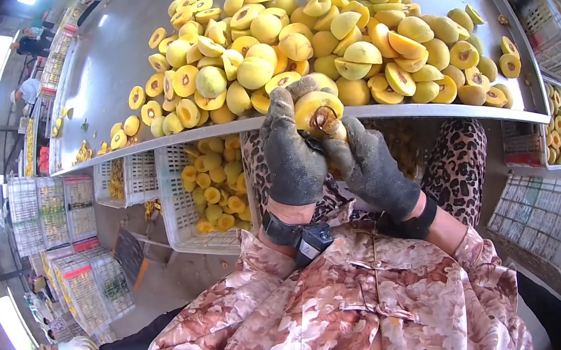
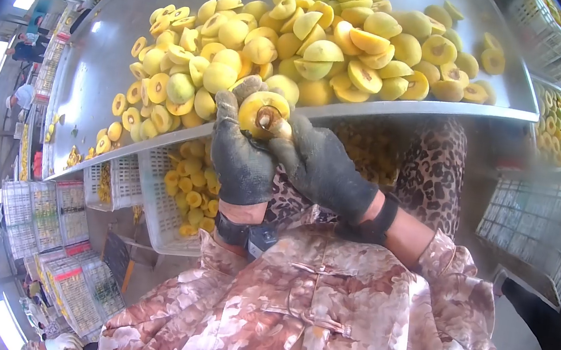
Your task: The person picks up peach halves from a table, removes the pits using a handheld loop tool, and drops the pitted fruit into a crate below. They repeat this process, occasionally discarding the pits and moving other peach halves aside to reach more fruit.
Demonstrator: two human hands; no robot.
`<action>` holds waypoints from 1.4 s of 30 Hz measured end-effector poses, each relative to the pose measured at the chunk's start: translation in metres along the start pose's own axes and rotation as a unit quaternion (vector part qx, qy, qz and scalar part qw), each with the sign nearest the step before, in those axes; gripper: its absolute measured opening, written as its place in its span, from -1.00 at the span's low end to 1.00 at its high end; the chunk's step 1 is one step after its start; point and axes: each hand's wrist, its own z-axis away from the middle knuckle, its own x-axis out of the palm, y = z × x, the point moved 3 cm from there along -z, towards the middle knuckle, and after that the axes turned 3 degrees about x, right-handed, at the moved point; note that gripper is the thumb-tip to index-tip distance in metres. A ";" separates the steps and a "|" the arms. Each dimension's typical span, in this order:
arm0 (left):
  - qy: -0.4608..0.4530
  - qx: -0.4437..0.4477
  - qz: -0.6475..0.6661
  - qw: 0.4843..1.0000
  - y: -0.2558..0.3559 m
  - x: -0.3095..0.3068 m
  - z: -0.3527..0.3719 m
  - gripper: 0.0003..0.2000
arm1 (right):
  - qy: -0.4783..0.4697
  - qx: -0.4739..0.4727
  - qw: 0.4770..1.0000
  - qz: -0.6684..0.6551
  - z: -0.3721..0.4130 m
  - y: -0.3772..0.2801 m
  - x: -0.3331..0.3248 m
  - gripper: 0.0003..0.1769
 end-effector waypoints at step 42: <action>-0.289 0.318 -0.724 0.539 -0.001 -0.012 -0.147 -0.48 | -0.055 0.121 0.986 0.096 0.025 0.056 -0.057 -0.64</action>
